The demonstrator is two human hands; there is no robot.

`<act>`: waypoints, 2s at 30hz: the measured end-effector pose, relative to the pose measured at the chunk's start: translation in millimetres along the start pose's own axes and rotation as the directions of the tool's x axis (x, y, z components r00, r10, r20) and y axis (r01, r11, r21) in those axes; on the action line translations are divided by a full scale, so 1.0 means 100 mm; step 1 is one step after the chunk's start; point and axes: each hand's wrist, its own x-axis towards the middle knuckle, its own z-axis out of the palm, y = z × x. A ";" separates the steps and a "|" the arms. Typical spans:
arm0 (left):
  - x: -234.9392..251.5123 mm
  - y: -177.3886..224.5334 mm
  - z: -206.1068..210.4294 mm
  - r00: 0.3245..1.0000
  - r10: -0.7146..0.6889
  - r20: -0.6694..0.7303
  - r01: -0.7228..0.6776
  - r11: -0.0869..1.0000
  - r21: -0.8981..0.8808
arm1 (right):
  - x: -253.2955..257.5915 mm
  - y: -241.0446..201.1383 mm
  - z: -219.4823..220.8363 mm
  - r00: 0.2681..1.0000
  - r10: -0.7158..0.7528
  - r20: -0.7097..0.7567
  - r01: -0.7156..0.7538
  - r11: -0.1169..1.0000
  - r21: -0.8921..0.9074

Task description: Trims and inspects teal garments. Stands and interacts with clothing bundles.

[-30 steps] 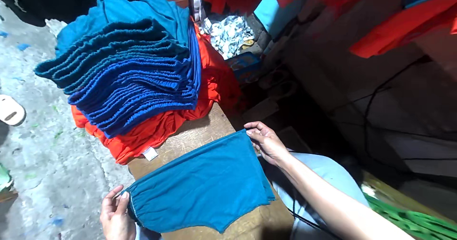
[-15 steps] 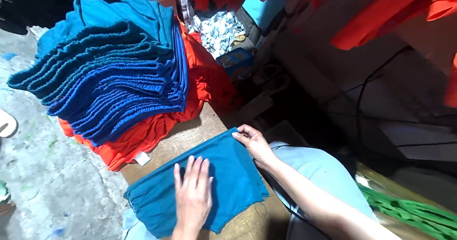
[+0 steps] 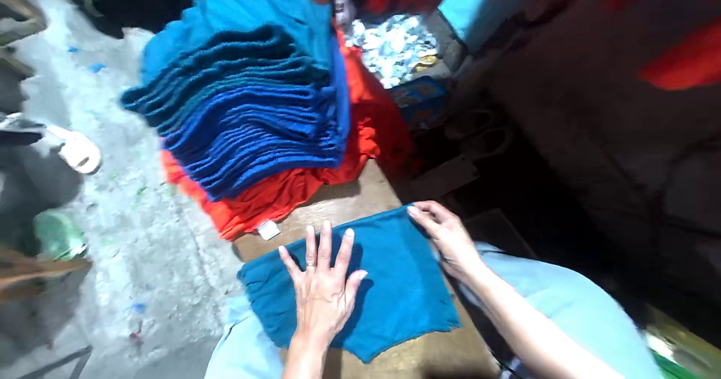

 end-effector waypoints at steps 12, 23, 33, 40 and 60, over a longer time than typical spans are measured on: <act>-0.51 -1.12 -0.22 0.367 -0.733 0.573 0.607 -0.278 -0.745 | 0.08 0.13 0.05 0.968 -0.227 -0.107 0.216 0.971 -0.106; -0.58 -1.11 -0.37 0.608 -0.773 0.181 0.489 0.185 -0.852 | 0.16 0.13 0.00 0.971 -0.203 -0.128 0.198 0.979 -0.052; -0.60 -1.21 -0.37 0.613 -0.674 0.411 0.451 -0.129 -0.883 | 0.15 0.10 0.01 0.988 -0.103 -0.117 0.103 0.995 -0.004; -0.56 -1.06 -0.31 0.568 -0.822 0.046 0.417 0.240 -0.877 | 0.16 0.13 0.01 0.990 -0.089 -0.111 0.090 0.996 0.004; -0.45 -1.24 -0.33 0.430 -0.843 0.323 0.319 -0.193 -0.928 | 0.18 0.10 0.01 0.989 -0.030 -0.144 0.046 0.993 0.109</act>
